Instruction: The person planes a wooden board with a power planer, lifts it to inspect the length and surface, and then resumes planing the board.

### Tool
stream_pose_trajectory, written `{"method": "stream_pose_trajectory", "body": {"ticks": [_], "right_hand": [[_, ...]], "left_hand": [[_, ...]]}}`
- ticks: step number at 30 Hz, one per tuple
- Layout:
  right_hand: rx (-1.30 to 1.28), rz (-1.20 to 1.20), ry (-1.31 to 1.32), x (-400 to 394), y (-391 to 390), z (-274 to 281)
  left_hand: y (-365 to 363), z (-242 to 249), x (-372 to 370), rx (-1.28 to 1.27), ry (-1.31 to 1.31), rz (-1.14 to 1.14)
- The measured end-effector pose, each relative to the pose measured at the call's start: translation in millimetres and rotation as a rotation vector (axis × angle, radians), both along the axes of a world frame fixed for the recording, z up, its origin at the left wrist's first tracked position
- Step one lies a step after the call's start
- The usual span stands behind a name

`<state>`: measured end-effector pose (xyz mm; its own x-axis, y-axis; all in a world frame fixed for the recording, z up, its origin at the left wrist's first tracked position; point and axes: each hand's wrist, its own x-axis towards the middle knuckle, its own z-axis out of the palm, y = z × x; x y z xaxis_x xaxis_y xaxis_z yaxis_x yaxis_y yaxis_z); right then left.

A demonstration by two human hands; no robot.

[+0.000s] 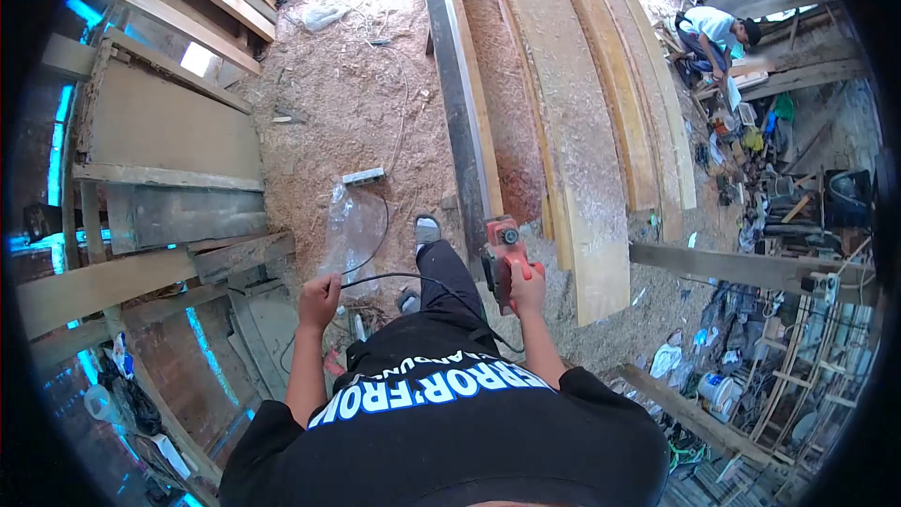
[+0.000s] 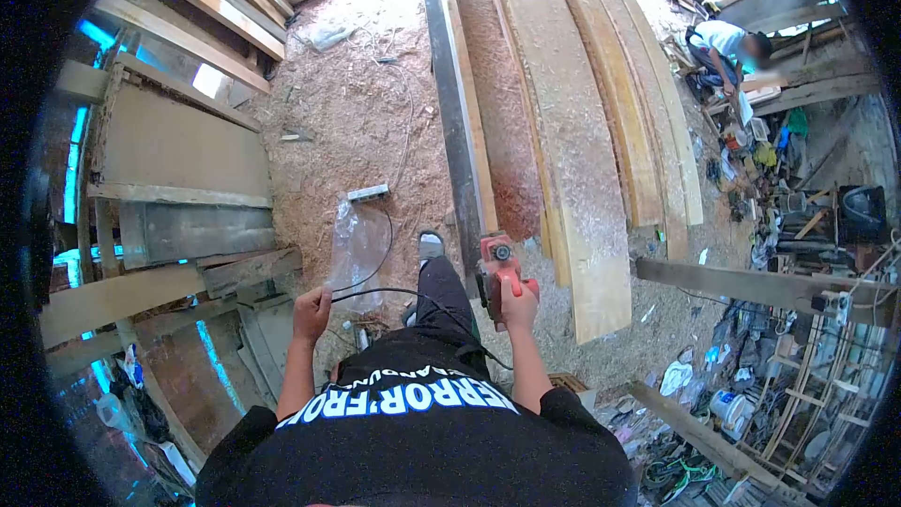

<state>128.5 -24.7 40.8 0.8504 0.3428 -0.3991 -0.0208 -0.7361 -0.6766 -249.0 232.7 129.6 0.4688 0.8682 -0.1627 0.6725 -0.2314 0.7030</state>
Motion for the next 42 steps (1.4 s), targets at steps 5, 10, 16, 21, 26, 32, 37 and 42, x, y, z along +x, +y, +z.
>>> {"method": "stream_pose_trajectory", "body": {"ticks": [5, 10, 16, 21, 26, 32, 37, 42], "right_hand": [[0.01, 0.009, -0.091, 17, 36, -14], [-0.057, 0.046, -0.038, 39, 80, 1], [-0.072, 0.084, -0.066, 58, 125, 12], [-0.079, 0.082, -0.054, 74, 152, 9], [-0.104, 0.068, -0.053, 89, 186, 15], [-0.115, 0.062, -0.053, 110, 231, 14], [-0.108, 0.038, -0.094, 129, 276, 5], [-0.121, 0.05, -0.136, 151, 330, 6]], "left_hand": [[47, 0, 33, -0.008, 0.051, -0.023], [89, 19, 70, 0.038, 0.053, -0.036], [123, 44, 100, 0.036, 0.071, -0.052], [148, 54, 114, 0.065, 0.056, -0.036], [176, 52, 130, 0.09, 0.023, -0.025], [219, 41, 149, 0.083, 0.046, -0.048], [275, 34, 183, 0.05, 0.033, -0.064], [349, 28, 225, -0.007, 0.068, -0.087]]}}
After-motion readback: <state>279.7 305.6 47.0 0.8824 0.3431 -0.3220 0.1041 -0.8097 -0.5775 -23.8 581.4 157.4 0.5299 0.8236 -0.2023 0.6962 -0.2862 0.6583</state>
